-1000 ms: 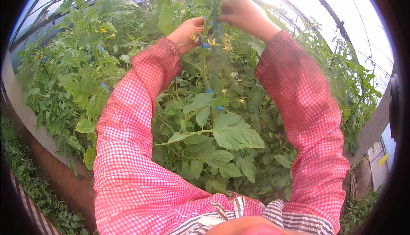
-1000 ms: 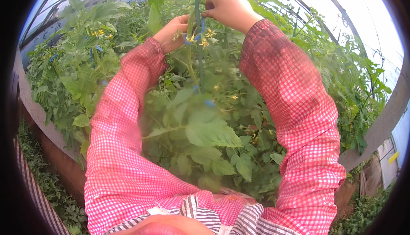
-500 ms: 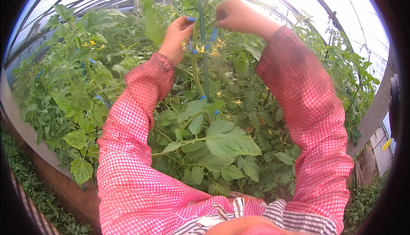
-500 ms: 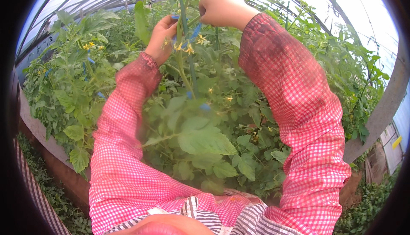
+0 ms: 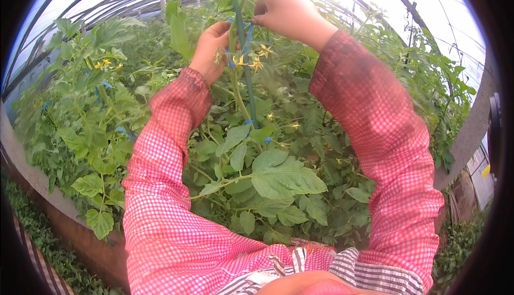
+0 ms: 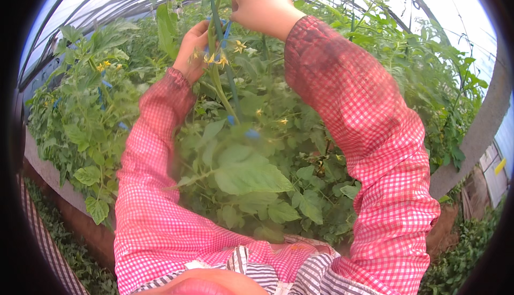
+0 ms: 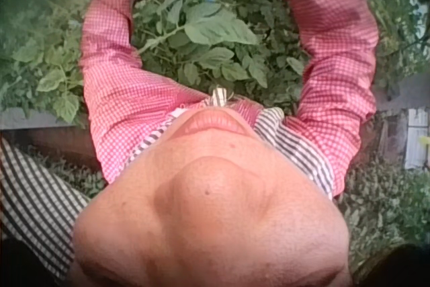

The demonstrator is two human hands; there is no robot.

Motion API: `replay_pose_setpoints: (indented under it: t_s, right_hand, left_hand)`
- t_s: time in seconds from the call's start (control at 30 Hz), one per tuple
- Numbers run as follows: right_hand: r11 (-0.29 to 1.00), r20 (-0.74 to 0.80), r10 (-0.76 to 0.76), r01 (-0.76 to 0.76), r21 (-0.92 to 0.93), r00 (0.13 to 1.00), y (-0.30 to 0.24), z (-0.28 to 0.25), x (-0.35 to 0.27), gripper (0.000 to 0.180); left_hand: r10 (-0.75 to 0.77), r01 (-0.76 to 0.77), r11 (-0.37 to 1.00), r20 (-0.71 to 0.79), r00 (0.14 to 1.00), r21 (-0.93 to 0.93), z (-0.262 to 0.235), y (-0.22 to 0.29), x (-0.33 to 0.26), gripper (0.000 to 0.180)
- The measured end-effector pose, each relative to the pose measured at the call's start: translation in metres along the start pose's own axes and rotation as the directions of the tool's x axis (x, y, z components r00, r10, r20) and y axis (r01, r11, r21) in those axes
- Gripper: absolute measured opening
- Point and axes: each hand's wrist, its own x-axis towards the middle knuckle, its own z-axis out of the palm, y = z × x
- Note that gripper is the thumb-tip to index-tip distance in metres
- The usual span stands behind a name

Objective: The person ties tomato plants to vertical support strings using blue plastic ties. They reach into the foliage, loop the tie around the stem and string, and secure it. The person also removes small yellow flowers from the plants.

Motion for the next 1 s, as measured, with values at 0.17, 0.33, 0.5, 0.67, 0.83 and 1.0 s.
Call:
replay_pose_setpoints:
  t_s: [0.17,0.33,0.5,0.67,0.83,1.0]
  right_hand:
    - [0.979,0.094,0.029,-0.047,0.196,0.995,0.001,-0.001,0.014,0.023]
    - [0.989,0.005,-0.070,0.069,0.132,0.998,0.004,0.018,0.024,0.023]
    - [0.811,0.044,-0.077,0.037,0.584,0.996,0.012,0.040,0.041,0.024]
    - [0.740,0.027,-0.130,0.079,0.668,0.991,0.032,0.049,0.053,0.024]
    - [0.894,0.051,0.010,-0.032,0.447,0.999,0.039,0.072,0.074,0.030]
    - [0.790,0.055,-0.068,0.020,0.613,0.996,0.033,0.073,0.074,0.030]
  left_hand:
    - [-0.010,0.010,1.000,-0.012,1.000,0.008,0.003,-0.002,0.004,0.022]
    - [-0.068,0.067,0.989,-0.003,0.998,-0.132,-0.002,-0.003,0.011,0.021]
    - [-0.110,0.115,0.982,0.043,0.993,-0.148,-0.011,0.000,0.018,0.022]
    - [-0.133,0.147,0.982,0.125,0.983,-0.115,-0.017,0.005,0.014,0.023]
    - [-0.150,0.173,0.967,0.131,0.980,-0.188,-0.016,0.009,0.009,0.024]
    - [-0.197,0.205,0.959,0.057,0.979,-0.197,-0.017,0.008,0.010,0.024]
